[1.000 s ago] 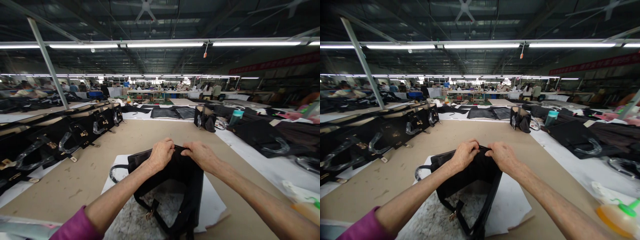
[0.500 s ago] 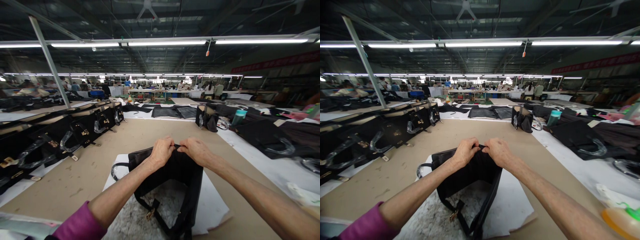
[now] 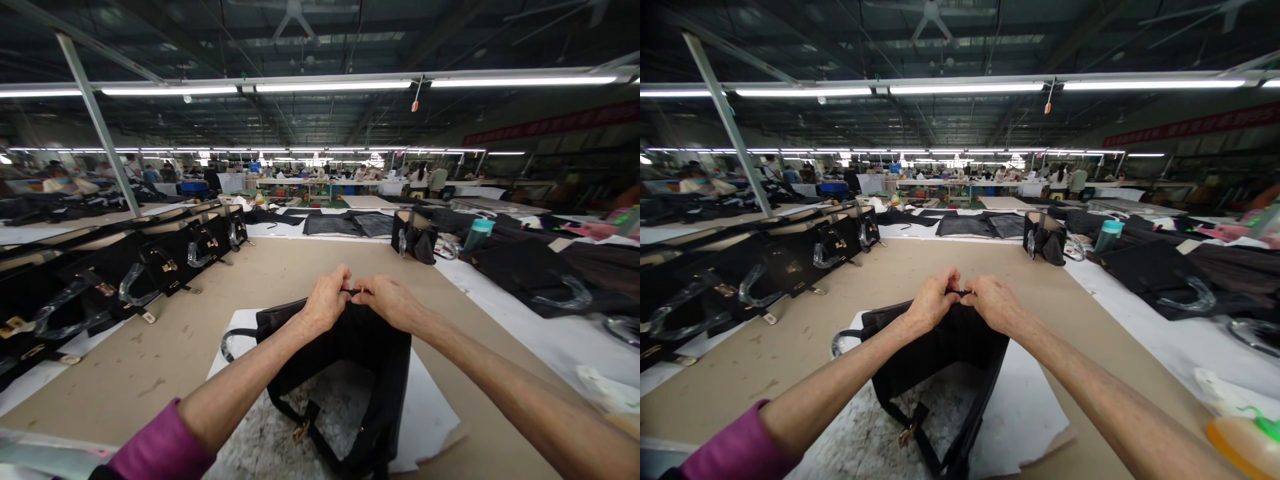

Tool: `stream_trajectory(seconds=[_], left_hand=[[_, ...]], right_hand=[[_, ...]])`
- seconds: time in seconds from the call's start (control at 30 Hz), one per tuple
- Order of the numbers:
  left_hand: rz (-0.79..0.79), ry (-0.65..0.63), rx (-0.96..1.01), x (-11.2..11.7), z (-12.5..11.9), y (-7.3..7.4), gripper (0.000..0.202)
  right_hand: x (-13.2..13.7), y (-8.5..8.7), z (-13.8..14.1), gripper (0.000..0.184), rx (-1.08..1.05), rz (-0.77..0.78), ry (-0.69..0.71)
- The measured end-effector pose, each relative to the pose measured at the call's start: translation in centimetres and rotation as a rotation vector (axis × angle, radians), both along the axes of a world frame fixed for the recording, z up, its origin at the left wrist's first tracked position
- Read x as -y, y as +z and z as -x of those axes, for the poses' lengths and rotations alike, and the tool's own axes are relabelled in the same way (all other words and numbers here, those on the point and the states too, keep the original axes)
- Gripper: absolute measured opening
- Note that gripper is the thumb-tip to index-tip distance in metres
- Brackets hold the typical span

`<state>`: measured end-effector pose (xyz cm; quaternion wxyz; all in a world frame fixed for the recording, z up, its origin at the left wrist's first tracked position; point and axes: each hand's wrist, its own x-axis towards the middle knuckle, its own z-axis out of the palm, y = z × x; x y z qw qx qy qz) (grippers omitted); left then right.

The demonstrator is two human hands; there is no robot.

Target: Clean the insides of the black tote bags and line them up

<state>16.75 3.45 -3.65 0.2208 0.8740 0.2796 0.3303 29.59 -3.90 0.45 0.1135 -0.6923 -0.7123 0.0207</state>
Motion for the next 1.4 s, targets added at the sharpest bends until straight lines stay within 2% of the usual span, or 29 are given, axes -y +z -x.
stream_trajectory(seconds=[0.1, 0.17, 0.3, 0.4, 0.47, 0.6, 0.7, 0.8, 0.9, 1.0, 1.1, 1.27, 1.4], left_hand=[[-0.008, -0.047, -0.019, 0.1, 0.5, 0.2, 0.032], [-0.017, -0.022, -0.071, 0.5, 1.4, 0.7, 0.041], [-0.032, 0.154, -0.278, 1.8, 4.9, 2.0, 0.051], [-0.009, 0.259, -0.380, 2.0, 7.8, 2.3, 0.035], [0.055, 0.235, -0.359, 1.6, 9.2, 2.1, 0.023], [0.346, 0.031, -0.164, 0.1, 10.7, 1.3, 0.016], [0.586, -0.065, -0.070, -0.9, 11.4, 0.9, 0.021], [0.715, -0.092, -0.024, -1.6, 12.0, 0.6, 0.029], [0.718, -0.094, -0.007, -2.1, 12.4, 0.6, 0.031], [0.722, -0.149, -0.026, -2.4, 12.6, 0.9, 0.030], [0.702, -0.167, -0.065, -2.3, 12.3, 1.1, 0.029], [0.631, -0.143, -0.074, -1.6, 10.9, 1.0, 0.033], [0.578, -0.136, -0.087, -1.2, 10.4, 1.2, 0.036]], right_hand=[[-0.5, -0.1, 0.2, 0.015, -0.077, -0.011, 0.099], [-0.8, -0.2, 0.1, 0.018, -0.070, 0.006, 0.106], [-1.1, -0.1, 0.1, 0.021, -0.078, 0.039, 0.072], [-1.1, -0.2, 0.2, 0.017, -0.136, 0.038, 0.067], [-1.2, -0.3, 0.2, 0.018, -0.168, 0.042, 0.064], [-1.8, -0.4, -0.1, 0.018, -0.190, 0.089, 0.068], [-2.2, -0.4, -0.4, 0.017, -0.275, 0.161, 0.089], [-2.6, -0.2, -0.4, 0.018, -0.374, 0.221, 0.089], [-2.6, 0.2, -0.3, 0.017, -0.377, 0.231, 0.080], [-2.2, 0.5, -0.2, 0.015, -0.337, 0.227, 0.086], [-1.4, 0.0, -0.6, 0.015, -0.338, 0.220, 0.048], [-0.3, -1.3, -1.6, 0.022, -0.519, 0.277, 0.012], [-0.2, -1.0, -1.6, 0.026, -0.523, 0.276, 0.051]])
